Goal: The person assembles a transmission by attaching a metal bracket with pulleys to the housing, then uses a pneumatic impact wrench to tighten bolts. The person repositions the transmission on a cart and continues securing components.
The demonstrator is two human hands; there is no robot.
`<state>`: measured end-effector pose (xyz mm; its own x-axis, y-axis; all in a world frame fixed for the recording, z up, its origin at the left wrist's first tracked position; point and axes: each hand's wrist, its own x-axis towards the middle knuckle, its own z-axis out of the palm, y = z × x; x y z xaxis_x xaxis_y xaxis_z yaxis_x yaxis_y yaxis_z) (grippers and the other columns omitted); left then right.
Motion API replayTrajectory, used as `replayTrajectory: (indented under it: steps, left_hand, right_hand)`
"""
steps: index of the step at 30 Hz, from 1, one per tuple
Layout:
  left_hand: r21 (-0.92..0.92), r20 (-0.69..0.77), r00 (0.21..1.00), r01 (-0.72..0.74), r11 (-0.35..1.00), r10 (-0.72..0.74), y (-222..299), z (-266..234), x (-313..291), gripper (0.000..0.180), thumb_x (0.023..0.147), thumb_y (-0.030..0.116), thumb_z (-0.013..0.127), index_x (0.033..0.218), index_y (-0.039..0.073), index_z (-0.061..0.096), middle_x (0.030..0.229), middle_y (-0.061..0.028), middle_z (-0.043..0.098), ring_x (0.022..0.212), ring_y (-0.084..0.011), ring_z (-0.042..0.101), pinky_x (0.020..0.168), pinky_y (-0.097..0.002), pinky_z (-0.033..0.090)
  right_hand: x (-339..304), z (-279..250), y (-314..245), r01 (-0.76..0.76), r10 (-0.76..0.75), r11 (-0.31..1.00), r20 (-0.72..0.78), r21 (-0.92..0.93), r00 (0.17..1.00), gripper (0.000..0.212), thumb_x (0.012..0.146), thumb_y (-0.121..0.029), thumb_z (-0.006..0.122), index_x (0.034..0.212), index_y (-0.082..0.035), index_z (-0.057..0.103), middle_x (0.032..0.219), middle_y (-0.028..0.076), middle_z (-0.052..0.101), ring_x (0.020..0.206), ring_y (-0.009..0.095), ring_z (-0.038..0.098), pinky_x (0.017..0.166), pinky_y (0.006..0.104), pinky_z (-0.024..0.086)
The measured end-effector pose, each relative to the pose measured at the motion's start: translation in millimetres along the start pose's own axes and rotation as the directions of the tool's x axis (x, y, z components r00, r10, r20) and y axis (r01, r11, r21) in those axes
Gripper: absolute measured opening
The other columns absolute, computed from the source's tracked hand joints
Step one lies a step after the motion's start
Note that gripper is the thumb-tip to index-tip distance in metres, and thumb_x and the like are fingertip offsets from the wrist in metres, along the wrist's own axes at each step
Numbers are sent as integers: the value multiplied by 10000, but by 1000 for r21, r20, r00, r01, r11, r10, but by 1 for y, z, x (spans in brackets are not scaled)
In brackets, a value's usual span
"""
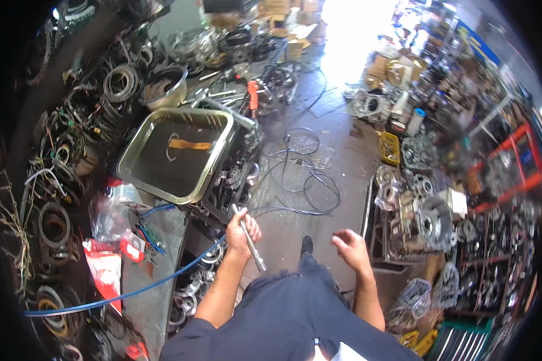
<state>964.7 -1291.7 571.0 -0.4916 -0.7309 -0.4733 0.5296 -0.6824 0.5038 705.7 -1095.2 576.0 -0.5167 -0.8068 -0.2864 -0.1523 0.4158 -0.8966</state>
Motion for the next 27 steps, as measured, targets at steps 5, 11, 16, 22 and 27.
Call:
replayTrajectory:
  steps: [5,11,16,22,27]
  left_hand:
    - [-151,-231,963,-179,972,141,10,28,49,508,990,356,484,547,145,357,453,-23,324,360,-184,328,373,-332,287]
    - [-215,-403,849,-451,866,342,34,49,78,498,970,331,526,537,143,368,464,-14,340,379,-168,346,394,-316,295]
    - [-254,-417,829,-499,829,372,67,68,146,487,947,336,530,532,138,369,462,-19,333,380,-167,342,397,-318,297]
    - [-296,-282,907,-392,871,312,131,104,255,492,985,302,493,542,120,379,477,-23,317,395,-169,333,423,-325,305]
    - [-113,-316,906,-332,937,283,166,141,292,375,956,176,624,619,99,481,519,-9,436,426,-135,409,448,-284,319]
  right_hand:
    - [167,-24,-58,140,-111,986,260,-93,959,288,905,-199,727,1087,22,694,895,105,734,659,127,645,595,289,537]
    - [343,26,-162,427,-281,885,516,-187,809,297,896,-222,713,1075,15,700,946,160,743,874,222,717,810,339,553]
    - [456,98,-233,577,-374,784,568,-228,733,215,890,-197,684,1006,-21,722,881,177,734,820,285,720,784,376,555]
    - [558,254,-265,910,-607,377,697,-172,382,218,842,-65,620,1033,-6,706,966,238,696,910,396,692,828,441,549]
    - [616,323,-253,926,-355,56,860,-373,368,253,797,-56,622,1044,-41,674,1064,171,690,984,347,689,867,414,571]
